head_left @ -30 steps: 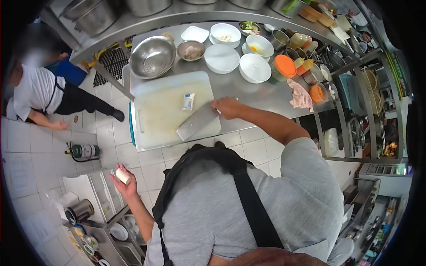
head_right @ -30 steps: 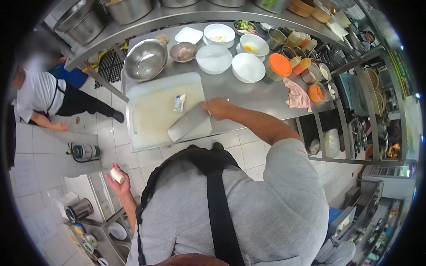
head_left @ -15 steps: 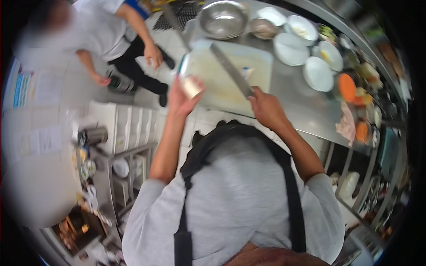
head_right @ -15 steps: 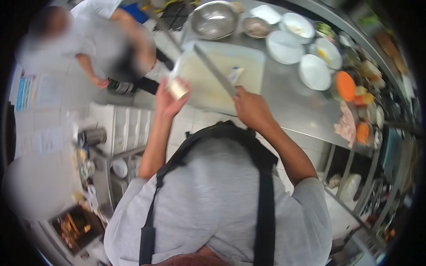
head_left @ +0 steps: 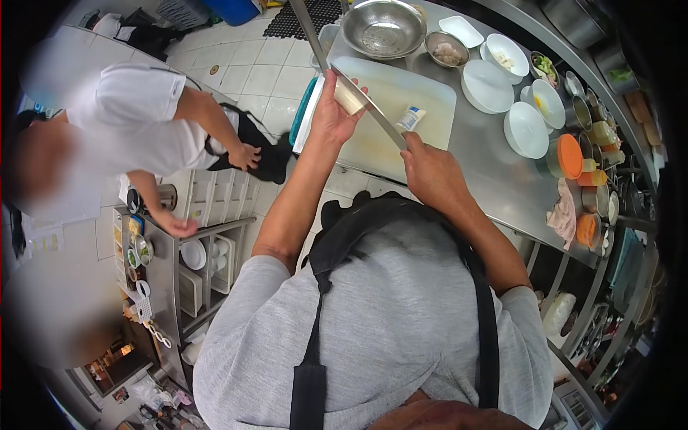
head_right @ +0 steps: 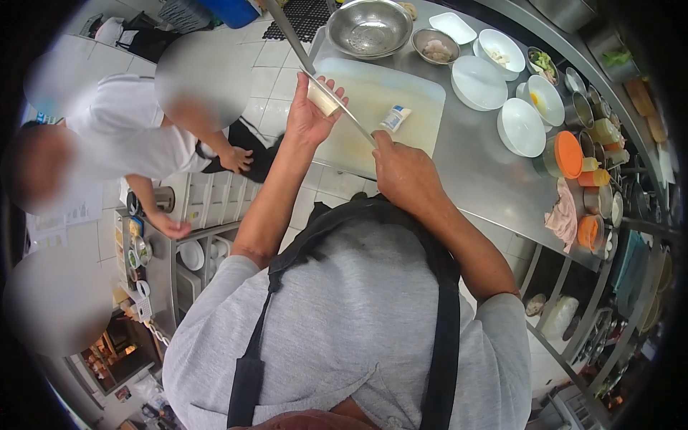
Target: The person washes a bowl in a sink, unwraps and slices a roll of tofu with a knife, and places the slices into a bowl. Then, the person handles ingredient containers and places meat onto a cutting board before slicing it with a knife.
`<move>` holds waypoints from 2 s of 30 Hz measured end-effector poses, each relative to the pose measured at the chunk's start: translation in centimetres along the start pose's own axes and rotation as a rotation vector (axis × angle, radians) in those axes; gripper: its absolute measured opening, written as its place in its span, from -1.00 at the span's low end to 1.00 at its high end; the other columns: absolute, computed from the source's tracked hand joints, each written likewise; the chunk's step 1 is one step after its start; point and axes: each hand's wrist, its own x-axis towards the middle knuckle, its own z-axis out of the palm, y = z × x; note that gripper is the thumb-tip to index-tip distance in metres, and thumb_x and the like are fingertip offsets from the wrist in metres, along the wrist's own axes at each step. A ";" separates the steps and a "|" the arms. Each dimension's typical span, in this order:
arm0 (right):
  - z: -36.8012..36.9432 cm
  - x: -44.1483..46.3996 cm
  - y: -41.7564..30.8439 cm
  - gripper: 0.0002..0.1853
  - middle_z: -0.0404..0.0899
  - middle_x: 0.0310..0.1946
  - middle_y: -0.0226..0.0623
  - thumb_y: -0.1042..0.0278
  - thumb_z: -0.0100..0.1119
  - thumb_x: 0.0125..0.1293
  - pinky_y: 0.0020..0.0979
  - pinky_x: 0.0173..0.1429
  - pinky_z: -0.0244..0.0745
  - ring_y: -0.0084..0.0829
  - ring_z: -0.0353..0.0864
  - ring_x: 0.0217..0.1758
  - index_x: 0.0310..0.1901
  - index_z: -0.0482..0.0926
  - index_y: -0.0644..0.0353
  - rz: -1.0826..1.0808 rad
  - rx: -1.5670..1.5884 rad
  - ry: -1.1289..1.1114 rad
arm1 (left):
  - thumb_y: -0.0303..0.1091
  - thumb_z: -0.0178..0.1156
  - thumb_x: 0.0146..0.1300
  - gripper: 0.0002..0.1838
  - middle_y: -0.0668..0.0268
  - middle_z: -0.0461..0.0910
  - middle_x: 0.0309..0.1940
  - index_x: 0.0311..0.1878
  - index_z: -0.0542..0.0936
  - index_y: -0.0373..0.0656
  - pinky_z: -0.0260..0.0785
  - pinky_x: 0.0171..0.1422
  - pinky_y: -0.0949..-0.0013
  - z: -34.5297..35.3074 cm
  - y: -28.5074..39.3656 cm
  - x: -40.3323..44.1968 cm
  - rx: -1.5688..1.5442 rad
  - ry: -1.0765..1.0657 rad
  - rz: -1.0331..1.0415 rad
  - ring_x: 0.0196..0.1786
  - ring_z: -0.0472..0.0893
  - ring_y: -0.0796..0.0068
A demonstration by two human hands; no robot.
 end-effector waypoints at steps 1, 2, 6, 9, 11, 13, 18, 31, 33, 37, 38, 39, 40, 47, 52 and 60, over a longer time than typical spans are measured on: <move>0.1 0.2 -0.1 -0.70 0.71 -0.33 0.10 0.32 0.06 0.55 0.13 -0.08 0.58 0.16 0.73 -0.24 0.18 0.45 0.29 -0.002 -0.004 -0.006 | 0.41 0.30 0.34 -0.20 0.24 0.49 0.17 0.29 0.43 -0.10 0.41 0.47 -0.13 -0.1 0.2 -0.1 -0.001 0.006 0.006 0.29 0.53 0.07; 0.2 0.4 -0.1 -0.70 0.71 -0.33 0.10 0.32 0.06 0.55 0.13 -0.08 0.58 0.16 0.73 -0.24 0.18 0.45 0.29 -0.008 -0.007 -0.011 | 0.41 0.30 0.34 -0.20 0.24 0.49 0.17 0.29 0.43 -0.10 0.41 0.47 -0.13 -0.1 0.3 -0.3 -0.006 0.011 0.011 0.29 0.53 0.07; 1.4 1.4 -0.1 -0.70 0.71 -0.35 0.10 0.32 0.07 0.55 0.13 -0.08 0.58 0.17 0.73 -0.26 0.18 0.45 0.30 -0.055 0.015 -0.019 | 0.40 0.29 0.36 -0.19 0.23 0.49 0.18 0.34 0.40 -0.11 0.41 0.47 -0.12 -0.6 0.7 -0.9 -0.032 -0.019 0.019 0.28 0.53 0.07; 3.0 2.4 0.1 -0.70 0.71 -0.35 0.11 0.33 0.07 0.54 0.14 -0.09 0.57 0.18 0.72 -0.27 0.17 0.46 0.31 -0.070 0.035 -0.032 | 0.41 0.28 0.36 -0.18 0.24 0.52 0.14 0.32 0.41 -0.11 0.43 0.45 -0.12 -1.1 0.9 -1.1 -0.051 -0.024 0.024 0.25 0.56 0.08; 4.1 2.9 0.2 -0.71 0.71 -0.35 0.12 0.33 0.07 0.54 0.15 -0.09 0.56 0.19 0.72 -0.27 0.16 0.46 0.31 -0.087 0.049 -0.041 | 0.42 0.27 0.35 -0.19 0.25 0.54 0.11 0.31 0.43 -0.11 0.44 0.43 -0.11 -1.7 1.1 -1.2 -0.058 -0.027 0.033 0.23 0.57 0.08; 4.9 3.5 0.4 -0.71 0.71 -0.35 0.13 0.32 0.07 0.54 0.17 -0.09 0.55 0.20 0.72 -0.27 0.15 0.47 0.31 -0.085 0.036 -0.061 | 0.44 0.24 0.37 -0.27 0.25 0.57 0.03 0.18 0.49 -0.08 0.54 0.25 -0.02 -2.3 1.3 -1.3 -0.093 -0.011 0.012 0.10 0.65 0.14; 3.3 3.4 -1.2 -0.71 0.71 -0.31 0.16 0.30 0.07 0.56 0.18 -0.09 0.54 0.24 0.71 -0.24 0.18 0.47 0.27 -0.153 0.093 0.056 | 0.54 0.08 0.40 -0.14 0.18 0.63 0.02 0.22 0.52 -0.19 0.56 0.27 0.00 -3.9 3.9 -1.3 -0.126 0.043 0.014 0.11 0.66 0.09; 2.0 6.5 -6.5 -0.73 0.72 -0.28 0.13 0.31 0.12 0.55 0.12 -0.06 0.54 0.20 0.71 -0.19 0.16 0.50 0.22 -0.311 -0.020 -0.075 | 0.45 -0.25 0.57 -0.07 -0.23 0.40 0.47 0.50 0.36 -0.31 0.45 0.49 -0.18 -15.4 10.5 -6.5 -0.567 -0.059 0.093 0.52 0.39 -0.36; 2.8 7.2 -7.5 -0.73 0.72 -0.29 0.13 0.31 0.13 0.54 0.12 -0.06 0.54 0.19 0.72 -0.19 0.15 0.50 0.23 -0.357 -0.055 -0.135 | 0.46 -0.27 0.57 -0.05 -0.26 0.40 0.45 0.50 0.35 -0.33 0.49 0.46 -0.16 -17.4 10.1 -7.2 -0.578 -0.057 0.056 0.51 0.39 -0.37; 4.4 8.5 -8.7 -0.77 0.72 -0.31 0.13 0.31 0.14 0.52 0.12 -0.05 0.56 0.20 0.72 -0.20 0.08 0.52 0.23 -0.442 -0.077 -0.173 | 0.50 -0.27 0.54 0.01 -0.28 0.40 0.44 0.51 0.35 -0.37 0.52 0.43 -0.15 -22.2 8.1 -7.7 -0.701 -0.063 0.071 0.50 0.40 -0.36; 4.8 8.7 -8.8 -0.78 0.72 -0.32 0.13 0.31 0.14 0.52 0.12 -0.05 0.56 0.20 0.72 -0.20 0.07 0.53 0.24 -0.465 -0.094 -0.179 | 0.51 -0.26 0.53 0.01 -0.27 0.42 0.43 0.50 0.35 -0.38 0.50 0.45 -0.16 -22.6 7.8 -8.1 -0.736 -0.106 0.038 0.50 0.40 -0.34; 5.1 8.8 -9.0 -0.78 0.72 -0.32 0.13 0.31 0.14 0.52 0.12 -0.05 0.56 0.20 0.72 -0.20 0.07 0.53 0.24 -0.464 -0.099 -0.193 | 0.51 -0.26 0.53 0.01 -0.27 0.42 0.43 0.50 0.35 -0.38 0.50 0.45 -0.16 -22.9 7.4 -8.2 -0.748 -0.098 0.039 0.50 0.40 -0.34; 5.5 9.1 -9.2 -0.78 0.72 -0.32 0.13 0.31 0.14 0.52 0.12 -0.05 0.56 0.20 0.72 -0.20 0.06 0.53 0.24 -0.473 -0.119 -0.207 | 0.50 -0.24 0.53 0.00 -0.26 0.42 0.42 0.49 0.37 -0.37 0.44 0.50 -0.21 -22.5 7.6 -8.5 -0.699 0.008 0.053 0.51 0.40 -0.32; 7.5 10.2 -9.6 -0.77 0.72 -0.32 0.14 0.30 0.14 0.51 0.13 -0.05 0.57 0.21 0.72 -0.20 0.06 0.53 0.25 -0.494 -0.152 -0.252 | 0.43 -0.14 0.55 -0.08 -0.14 0.36 0.49 0.48 0.36 -0.34 0.07 0.68 -0.38 -20.1 8.2 -9.2 -0.665 0.265 0.053 0.61 0.29 -0.18; 8.1 10.6 -9.5 -0.77 0.72 -0.31 0.15 0.32 0.14 0.50 0.13 -0.04 0.57 0.21 0.72 -0.19 0.06 0.53 0.25 -0.495 -0.162 -0.253 | 0.44 -0.19 0.56 -0.07 -0.13 0.43 0.45 0.51 0.34 -0.31 0.05 0.68 -0.36 -19.2 8.8 -8.9 -0.642 0.173 0.079 0.59 0.33 -0.20; 8.8 11.8 -8.5 -0.76 0.71 -0.33 0.19 0.32 0.15 0.49 0.14 -0.05 0.58 0.22 0.72 -0.20 0.06 0.54 0.26 -0.476 -0.196 -0.272 | 0.44 -0.26 0.57 -0.05 -0.12 0.44 0.46 0.52 0.33 -0.33 0.13 0.64 -0.30 -17.7 9.3 -8.6 -0.516 0.118 0.097 0.56 0.37 -0.18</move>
